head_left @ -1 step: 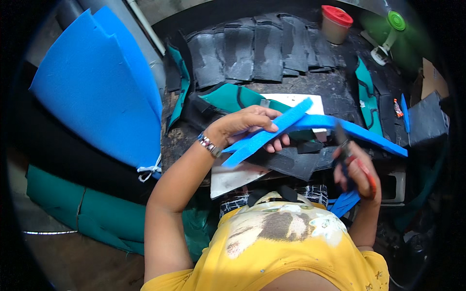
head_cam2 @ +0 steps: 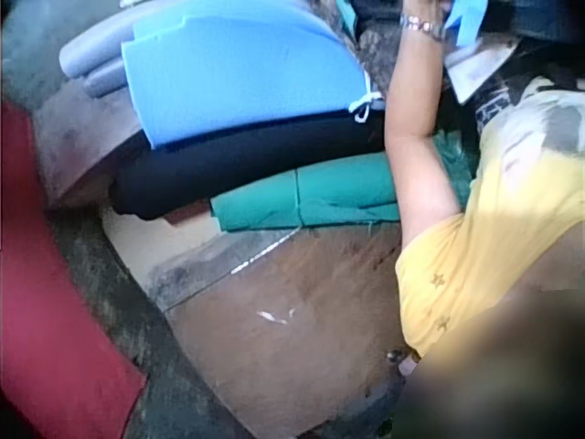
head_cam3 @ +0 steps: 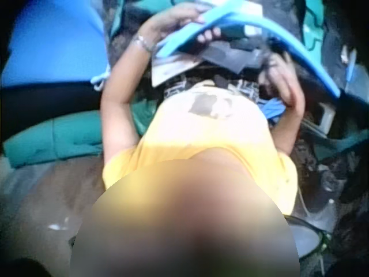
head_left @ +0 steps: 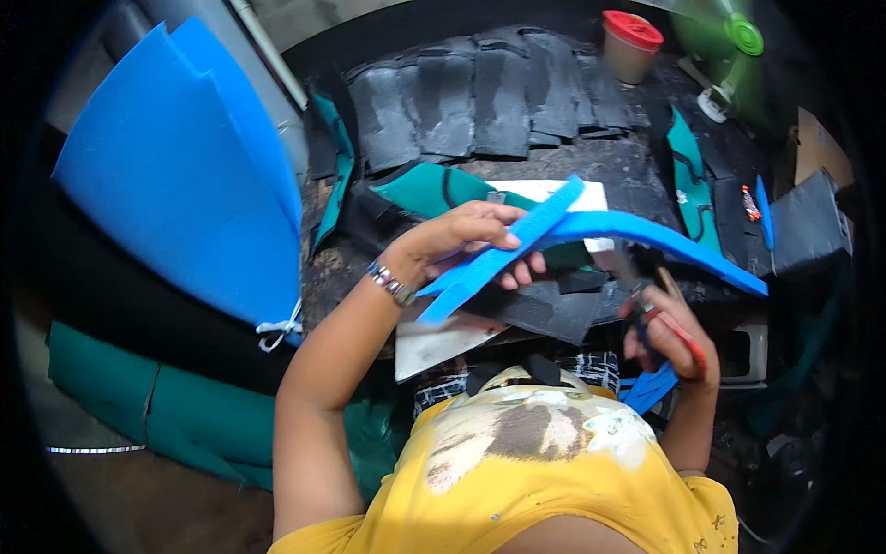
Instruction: The person cuts a blue foam strip with scissors, then places it inside a black shoe upper. They fold and press the upper edges, then use a hammer to tap the upper onto a green insole. The person repeats the folding and hammering steps on the same shoe upper.
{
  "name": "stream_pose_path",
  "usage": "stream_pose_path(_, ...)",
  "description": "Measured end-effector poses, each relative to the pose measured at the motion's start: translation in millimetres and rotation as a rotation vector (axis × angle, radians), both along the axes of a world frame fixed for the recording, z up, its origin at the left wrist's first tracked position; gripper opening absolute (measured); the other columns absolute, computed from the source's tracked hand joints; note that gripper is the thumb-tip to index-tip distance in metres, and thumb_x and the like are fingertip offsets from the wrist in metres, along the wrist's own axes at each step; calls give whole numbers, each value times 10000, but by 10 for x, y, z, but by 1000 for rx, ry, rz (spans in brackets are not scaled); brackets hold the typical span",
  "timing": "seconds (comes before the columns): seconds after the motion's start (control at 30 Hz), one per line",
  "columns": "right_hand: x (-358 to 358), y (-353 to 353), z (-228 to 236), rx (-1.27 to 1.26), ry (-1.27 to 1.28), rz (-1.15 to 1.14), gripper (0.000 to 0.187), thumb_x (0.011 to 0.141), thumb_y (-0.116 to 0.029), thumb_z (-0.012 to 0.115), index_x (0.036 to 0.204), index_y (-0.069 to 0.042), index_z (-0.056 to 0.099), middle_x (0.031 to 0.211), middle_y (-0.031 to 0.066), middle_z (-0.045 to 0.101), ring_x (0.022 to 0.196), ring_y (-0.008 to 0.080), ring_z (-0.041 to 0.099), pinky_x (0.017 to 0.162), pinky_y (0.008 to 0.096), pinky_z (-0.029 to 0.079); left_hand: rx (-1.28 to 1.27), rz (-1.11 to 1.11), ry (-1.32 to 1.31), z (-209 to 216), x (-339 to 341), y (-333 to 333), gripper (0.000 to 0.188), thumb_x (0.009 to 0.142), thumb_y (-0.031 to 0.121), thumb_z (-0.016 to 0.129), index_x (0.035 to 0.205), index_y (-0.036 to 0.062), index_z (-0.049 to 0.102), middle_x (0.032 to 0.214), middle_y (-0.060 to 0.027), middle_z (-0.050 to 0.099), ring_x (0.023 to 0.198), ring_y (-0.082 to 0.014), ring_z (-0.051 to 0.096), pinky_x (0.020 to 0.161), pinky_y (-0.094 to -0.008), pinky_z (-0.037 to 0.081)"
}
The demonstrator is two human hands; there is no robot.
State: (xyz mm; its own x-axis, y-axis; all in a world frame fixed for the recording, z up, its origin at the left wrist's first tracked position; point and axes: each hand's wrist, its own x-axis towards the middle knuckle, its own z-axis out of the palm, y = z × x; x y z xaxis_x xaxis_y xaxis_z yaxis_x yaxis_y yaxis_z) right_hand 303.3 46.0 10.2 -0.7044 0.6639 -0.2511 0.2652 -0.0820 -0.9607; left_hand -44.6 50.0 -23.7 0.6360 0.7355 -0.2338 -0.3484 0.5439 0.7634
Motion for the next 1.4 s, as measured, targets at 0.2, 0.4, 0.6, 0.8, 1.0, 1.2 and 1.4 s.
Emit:
stream_pose_path(0.2,50,206,-231,-174,197,-187,520,1018,-498,433,1208,-21,518,775,90,645,572,142,593,515,258,472,205,235,120,262,161,-343,749,808,148,728,1439,-28,366,1146,-278,620,888,-281,709,795,-377,607)
stream_pose_path(0.4,-445,365,-332,-409,170,-78,609,1034,-571,307,1275,-41,488,870,178,671,639,207,649,582,334,556,404,284,417,91,418,-601,842,902,88,657,1597,201,195,1475,-170,397,994,-243,679,789,-332,585)
stream_pose_path(0.6,-539,-42,-530,-511,112,-122,603,1037,-568,327,1325,-51,442,970,161,667,789,211,676,750,377,566,488,299,536,-67,369,-757,740,908,92,659,1561,159,318,1436,-141,423,1016,-235,674,789,-317,583)
stream_pose_path(0.8,-450,-180,-401,-402,135,24,608,1035,-554,353,1346,-35,416,987,147,646,840,189,657,784,325,540,488,386,414,-125,475,-907,794,883,86,679,1568,131,281,1435,-165,437,999,-247,676,763,-334,592)
stream_pose_path(1.0,-594,-239,-304,-327,143,44,560,1021,-510,448,1270,-8,454,871,98,608,710,124,609,651,255,515,431,456,220,-185,530,-970,872,858,54,691,1581,110,207,1435,-201,441,1020,-265,660,837,-366,577)
stream_pose_path(1.2,-708,-263,-331,-213,0,-25,550,1016,-478,465,1270,10,469,749,94,627,541,115,563,498,234,447,604,529,494,-242,557,-940,934,807,11,743,1575,57,214,1453,-145,427,1250,-212,504,1016,-347,459)
stream_pose_path(1.4,-669,-400,-328,-386,182,-220,386,940,-266,659,1209,-27,517,740,59,578,562,97,518,474,238,413,469,598,506,-196,597,-891,888,803,21,773,1540,-1,278,1400,-115,464,1244,-161,481,1047,-300,401)
